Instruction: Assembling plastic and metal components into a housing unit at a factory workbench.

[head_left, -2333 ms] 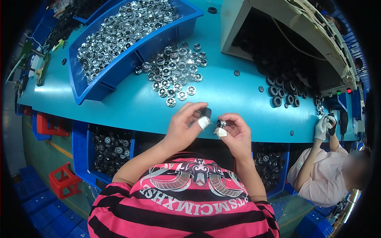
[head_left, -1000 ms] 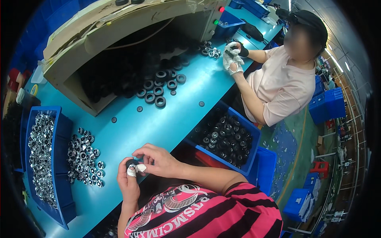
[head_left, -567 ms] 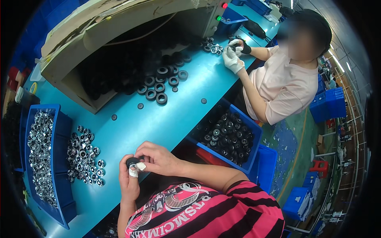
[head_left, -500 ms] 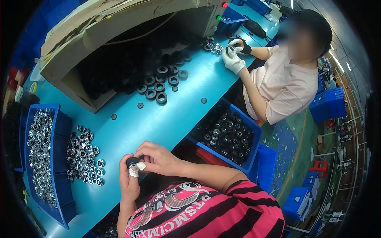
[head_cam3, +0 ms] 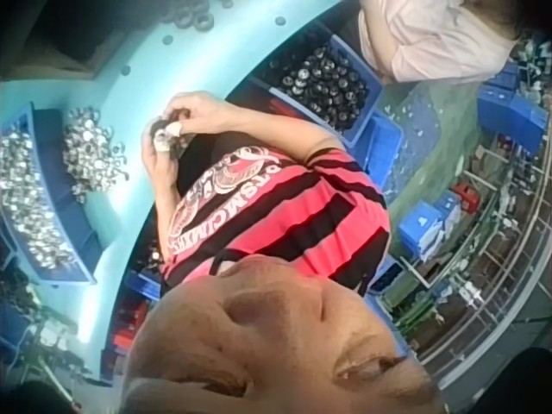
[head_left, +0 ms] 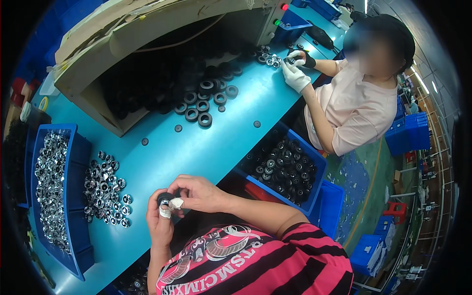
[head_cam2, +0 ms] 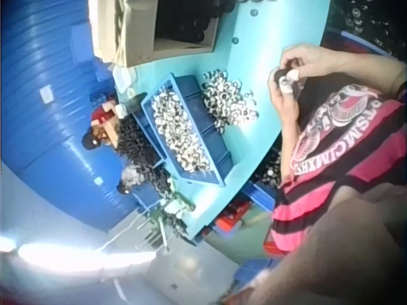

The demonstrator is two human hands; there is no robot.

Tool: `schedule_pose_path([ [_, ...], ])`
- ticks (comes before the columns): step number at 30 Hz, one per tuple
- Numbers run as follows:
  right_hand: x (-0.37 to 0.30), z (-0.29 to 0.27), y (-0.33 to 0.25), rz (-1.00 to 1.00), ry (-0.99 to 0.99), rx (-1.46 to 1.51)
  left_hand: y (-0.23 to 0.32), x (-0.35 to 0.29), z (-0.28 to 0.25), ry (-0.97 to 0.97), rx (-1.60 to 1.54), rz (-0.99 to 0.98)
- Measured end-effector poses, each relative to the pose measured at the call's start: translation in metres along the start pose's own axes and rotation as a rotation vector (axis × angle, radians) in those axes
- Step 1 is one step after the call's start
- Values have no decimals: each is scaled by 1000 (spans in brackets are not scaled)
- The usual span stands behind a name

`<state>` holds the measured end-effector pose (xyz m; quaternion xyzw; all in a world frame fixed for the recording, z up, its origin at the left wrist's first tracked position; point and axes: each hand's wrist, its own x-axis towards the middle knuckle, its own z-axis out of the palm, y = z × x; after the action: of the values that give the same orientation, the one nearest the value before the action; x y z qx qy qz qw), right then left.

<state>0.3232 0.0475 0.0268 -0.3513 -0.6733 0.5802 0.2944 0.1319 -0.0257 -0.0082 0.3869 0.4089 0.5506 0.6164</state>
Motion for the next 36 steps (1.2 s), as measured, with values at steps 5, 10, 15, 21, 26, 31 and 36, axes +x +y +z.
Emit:
schedule_pose_path([
  [5,1,1,0,-6,-5,-54,5,-1,3,-18,-94,0],
  [10,0,2,3,-26,5,-8,6,-2,4,-40,-73,18],
  [15,-3,1,-3,2,-4,8,8,-5,6,15,28,2],
  [21,0,0,1,23,-10,118,6,-4,14,102,120,70],
  [26,8,20,7,-35,45,315,12,-2,13,211,227,169],
  [31,18,24,7,-56,-4,264,14,2,8,283,288,217],
  [36,21,30,10,-88,-1,148,15,1,-1,296,325,213],
])
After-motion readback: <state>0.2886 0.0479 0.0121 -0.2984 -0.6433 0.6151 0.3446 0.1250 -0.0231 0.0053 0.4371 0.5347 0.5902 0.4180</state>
